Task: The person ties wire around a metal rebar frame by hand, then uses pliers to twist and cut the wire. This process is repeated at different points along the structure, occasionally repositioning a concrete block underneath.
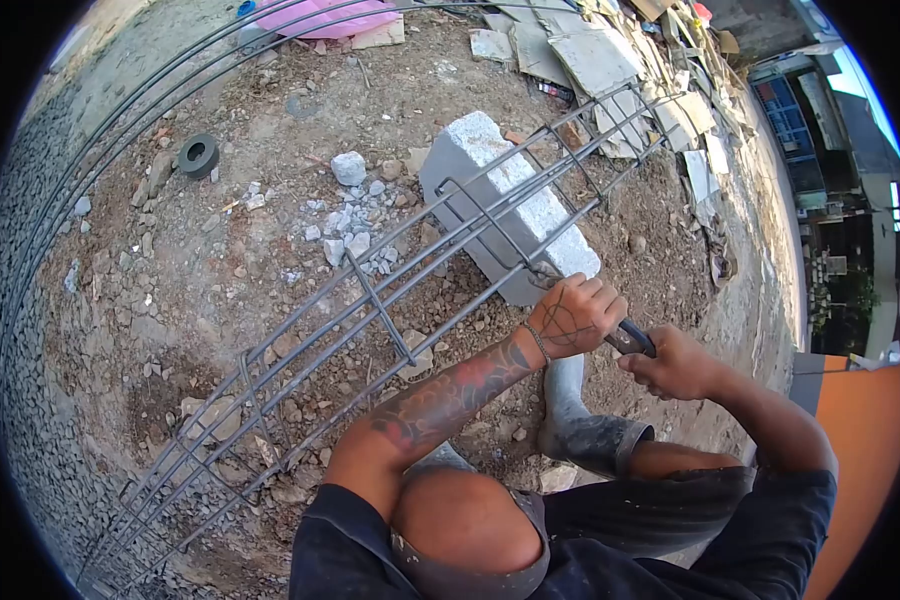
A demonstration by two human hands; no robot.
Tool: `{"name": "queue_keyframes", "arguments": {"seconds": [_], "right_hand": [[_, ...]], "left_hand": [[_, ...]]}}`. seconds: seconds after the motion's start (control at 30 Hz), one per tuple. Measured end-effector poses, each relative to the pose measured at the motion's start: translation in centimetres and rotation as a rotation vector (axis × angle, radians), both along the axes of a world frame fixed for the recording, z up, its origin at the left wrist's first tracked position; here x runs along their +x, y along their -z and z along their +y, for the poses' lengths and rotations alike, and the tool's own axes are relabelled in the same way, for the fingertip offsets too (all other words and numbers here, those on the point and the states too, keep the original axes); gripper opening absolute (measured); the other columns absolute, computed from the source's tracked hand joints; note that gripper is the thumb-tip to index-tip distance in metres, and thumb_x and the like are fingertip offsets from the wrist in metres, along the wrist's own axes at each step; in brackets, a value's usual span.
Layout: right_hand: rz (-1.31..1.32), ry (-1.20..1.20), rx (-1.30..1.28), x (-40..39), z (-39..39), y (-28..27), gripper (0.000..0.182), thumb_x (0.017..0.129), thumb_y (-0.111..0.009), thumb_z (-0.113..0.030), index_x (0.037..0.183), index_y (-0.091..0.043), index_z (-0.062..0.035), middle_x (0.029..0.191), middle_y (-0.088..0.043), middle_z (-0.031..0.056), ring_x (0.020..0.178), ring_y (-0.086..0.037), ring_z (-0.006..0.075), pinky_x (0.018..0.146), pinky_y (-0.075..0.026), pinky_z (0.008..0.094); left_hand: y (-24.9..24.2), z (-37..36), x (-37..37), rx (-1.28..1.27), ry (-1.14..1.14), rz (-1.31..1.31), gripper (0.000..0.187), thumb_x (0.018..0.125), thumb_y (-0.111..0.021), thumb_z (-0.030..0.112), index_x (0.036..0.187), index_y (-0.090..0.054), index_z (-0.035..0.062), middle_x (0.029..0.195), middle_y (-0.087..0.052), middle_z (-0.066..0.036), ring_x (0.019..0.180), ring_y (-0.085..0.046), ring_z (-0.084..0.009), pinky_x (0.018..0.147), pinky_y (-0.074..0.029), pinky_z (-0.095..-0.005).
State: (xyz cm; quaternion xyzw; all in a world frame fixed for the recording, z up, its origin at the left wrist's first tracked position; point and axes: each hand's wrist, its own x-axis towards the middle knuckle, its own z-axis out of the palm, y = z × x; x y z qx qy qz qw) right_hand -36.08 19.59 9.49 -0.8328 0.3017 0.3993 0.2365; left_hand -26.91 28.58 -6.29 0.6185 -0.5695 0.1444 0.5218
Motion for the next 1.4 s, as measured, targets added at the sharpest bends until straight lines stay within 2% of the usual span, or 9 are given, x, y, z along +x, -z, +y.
{"name": "queue_keyframes", "arguments": {"seconds": [0.13,0.23,0.37,0.5,0.57,0.77,0.9,1.17,1.4], "right_hand": [[-0.062,-0.527,-0.586,0.0,0.3,0.4,0.018,0.085,-0.054,-0.018,0.081,-0.051,-0.0006,0.068,-0.060,0.0199,0.062,-0.063,0.0336,0.052,-0.048,0.0444],[-0.076,-0.716,-0.726,1.0,1.0,-0.9,0.021,0.085,-0.054,-0.018,0.090,-0.050,0.0020,0.071,-0.061,0.0197,0.065,-0.064,0.0317,0.056,-0.051,0.0409],[0.010,-0.405,-0.314,2.1,2.4,-3.5,0.025,0.084,-0.056,-0.017,0.096,-0.050,0.0032,0.072,-0.061,0.0191,0.069,-0.064,0.0300,0.061,-0.051,0.0391],[0.087,-0.246,-0.155,1.2,1.8,-2.0,0.023,0.084,-0.055,-0.016,0.095,-0.051,0.0029,0.074,-0.061,0.0196,0.070,-0.063,0.0329,0.062,-0.049,0.0407],[-0.128,-0.669,-0.712,-0.2,0.6,-0.3,0.012,0.084,-0.047,-0.011,0.092,-0.048,-0.0026,0.080,-0.060,0.0158,0.070,-0.064,0.0257,0.058,-0.049,0.0394],[-0.330,-0.905,-0.972,-0.2,0.3,-1.4,0.015,0.085,-0.050,-0.014,0.096,-0.047,-0.0047,0.085,-0.056,0.0086,0.078,-0.059,0.0227,0.062,-0.047,0.0348],[-0.554,-0.854,-0.862,-2.3,-1.5,-2.0,0.028,0.080,-0.060,-0.016,0.101,-0.046,-0.0048,0.084,-0.056,0.0089,0.078,-0.058,0.0260,0.065,-0.046,0.0378],[-0.741,-1.027,-0.372,-4.2,-5.1,0.1,0.029,0.072,-0.063,-0.016,0.092,-0.044,-0.0068,0.092,-0.052,0.0112,0.077,-0.058,0.0270,0.065,-0.048,0.0373],[-0.649,-1.089,-0.150,-4.7,-6.7,4.3,0.024,0.064,-0.068,-0.021,0.071,-0.049,-0.0085,0.073,-0.051,0.0048,0.070,-0.056,0.0236,0.062,-0.047,0.0348]], "left_hand": [[-2.9,-0.9,1.9,0.539,0.259,0.192,0.016,0.073,-0.060,0.020,0.070,-0.056,0.0044,0.068,-0.060,-0.012,0.067,-0.062,-0.0302,0.058,-0.048,-0.0378],[-1.9,-1.3,1.2,0.392,0.194,0.248,0.011,0.074,-0.057,0.015,0.068,-0.057,0.0066,0.070,-0.061,-0.012,0.065,-0.062,-0.0273,0.058,-0.048,-0.0382],[0.1,-0.9,-0.2,-0.167,-0.041,0.098,0.016,0.075,-0.059,0.013,0.063,-0.049,0.0084,0.055,-0.046,-0.004,0.050,-0.051,-0.0219,0.047,-0.040,-0.0341],[0.2,0.2,0.0,-0.129,-0.052,-0.002,0.015,0.068,-0.063,0.013,0.069,-0.050,0.0071,0.067,-0.048,-0.005,0.065,-0.053,-0.0209,0.054,-0.041,-0.0330],[-0.6,0.5,0.1,-0.061,0.014,0.115,0.021,0.065,-0.067,0.015,0.078,-0.054,0.0058,0.076,-0.052,-0.007,0.076,-0.055,-0.0230,0.064,-0.044,-0.0345],[-1.7,0.1,1.8,0.127,0.093,0.163,0.033,0.062,-0.073,0.019,0.085,-0.053,0.0050,0.087,-0.055,-0.008,0.082,-0.057,-0.0255,0.071,-0.045,-0.0374],[-3.8,1.4,0.0,0.109,0.049,0.250,0.034,0.068,-0.073,0.028,0.084,-0.053,0.0050,0.081,-0.053,-0.009,0.083,-0.057,-0.0246,0.067,-0.048,-0.0353],[-1.9,3.7,-2.0,0.491,0.631,0.880,0.031,0.084,-0.058,0.026,0.093,-0.059,-0.0036,0.085,-0.061,-0.018,0.083,-0.059,-0.0328,0.073,-0.045,-0.0401],[-1.5,5.7,-0.2,0.465,0.164,0.888,0.020,0.088,-0.052,0.017,0.087,-0.056,-0.0022,0.071,-0.060,-0.014,0.060,-0.060,-0.0218,0.059,-0.046,-0.0332]]}}
